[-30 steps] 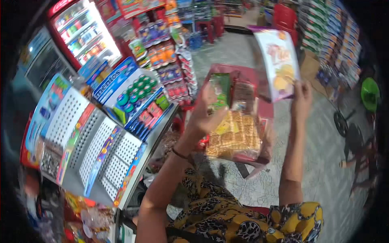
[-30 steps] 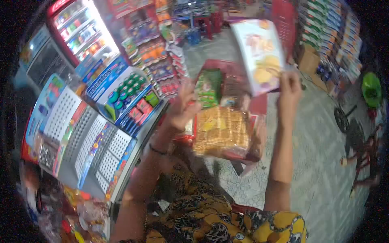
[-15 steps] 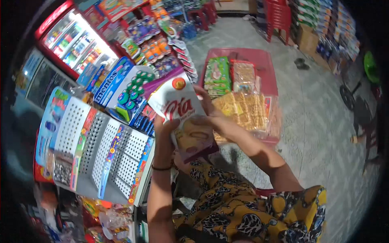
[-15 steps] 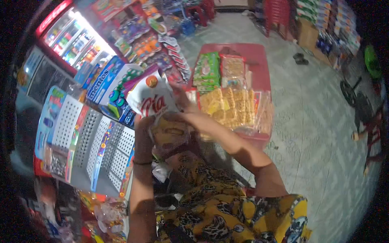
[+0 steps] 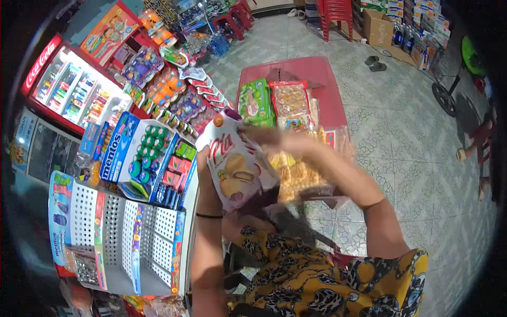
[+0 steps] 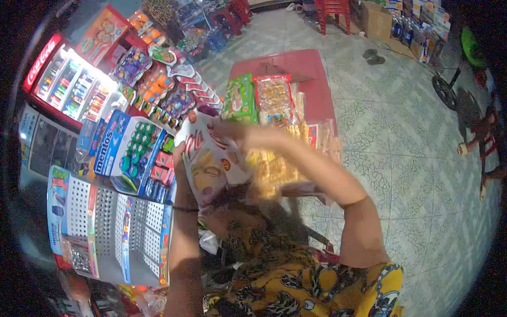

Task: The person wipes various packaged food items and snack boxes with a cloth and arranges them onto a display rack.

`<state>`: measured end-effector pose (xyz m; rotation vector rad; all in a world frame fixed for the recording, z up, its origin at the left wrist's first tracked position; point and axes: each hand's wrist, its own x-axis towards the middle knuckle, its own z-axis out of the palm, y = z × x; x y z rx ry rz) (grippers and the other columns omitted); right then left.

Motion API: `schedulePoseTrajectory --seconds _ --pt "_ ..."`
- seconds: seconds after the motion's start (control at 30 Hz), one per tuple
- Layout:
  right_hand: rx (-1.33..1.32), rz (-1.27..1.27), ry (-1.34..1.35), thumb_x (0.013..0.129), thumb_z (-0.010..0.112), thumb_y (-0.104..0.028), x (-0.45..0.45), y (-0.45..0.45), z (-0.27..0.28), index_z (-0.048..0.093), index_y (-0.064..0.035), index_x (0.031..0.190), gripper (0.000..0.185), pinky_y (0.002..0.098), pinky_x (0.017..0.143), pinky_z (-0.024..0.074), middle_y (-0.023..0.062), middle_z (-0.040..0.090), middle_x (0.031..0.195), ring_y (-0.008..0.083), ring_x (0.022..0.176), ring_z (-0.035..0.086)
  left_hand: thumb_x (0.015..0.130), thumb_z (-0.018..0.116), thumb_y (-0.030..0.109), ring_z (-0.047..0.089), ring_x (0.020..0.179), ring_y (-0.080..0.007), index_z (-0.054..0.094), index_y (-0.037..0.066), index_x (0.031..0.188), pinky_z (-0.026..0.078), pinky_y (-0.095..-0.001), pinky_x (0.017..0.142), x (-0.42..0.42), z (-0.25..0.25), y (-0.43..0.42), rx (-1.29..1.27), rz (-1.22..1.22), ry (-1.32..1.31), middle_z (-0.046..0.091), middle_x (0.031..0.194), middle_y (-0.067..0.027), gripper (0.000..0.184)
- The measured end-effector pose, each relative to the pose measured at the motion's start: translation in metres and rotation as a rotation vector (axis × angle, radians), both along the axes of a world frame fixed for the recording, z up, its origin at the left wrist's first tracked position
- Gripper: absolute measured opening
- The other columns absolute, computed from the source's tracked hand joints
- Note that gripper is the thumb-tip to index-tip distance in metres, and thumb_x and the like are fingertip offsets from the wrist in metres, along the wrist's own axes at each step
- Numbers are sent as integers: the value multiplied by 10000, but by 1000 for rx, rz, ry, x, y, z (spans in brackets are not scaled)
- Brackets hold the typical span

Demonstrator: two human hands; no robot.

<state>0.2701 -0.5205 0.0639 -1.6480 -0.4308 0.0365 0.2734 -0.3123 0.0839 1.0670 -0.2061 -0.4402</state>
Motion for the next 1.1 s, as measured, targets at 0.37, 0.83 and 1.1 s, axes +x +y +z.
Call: schedulePoseTrajectory --seconds 0.37,0.83,1.1 --pt "-1091 -482 -99 729 607 -286 187 -195 -134 586 -102 1087 403 428 855 441 183 586 1065 355 1004 550 873 372 334 598 882 -277 530 39 1122 478 -384 833 30 -55 -34 -66 96 405 596 1033 -135 417" --pt "-69 -263 -224 872 521 -149 -13 -79 54 583 -34 1029 204 260 773 478 42 601 943 125 884 577 869 458 245 410 1158 -282 360 -33 1268 300 -367 979 5 -87 6 1023 508 -855 413 1253 -233 496" --pt "-568 -64 -615 674 565 -43 -62 101 -12 565 -25 1022 349 405 776 465 170 570 997 320 919 565 932 347 351 514 1061 -250 123 133 1411 433 -344 889 -43 -31 34 -369 -75 -50 376 1331 -150 573"
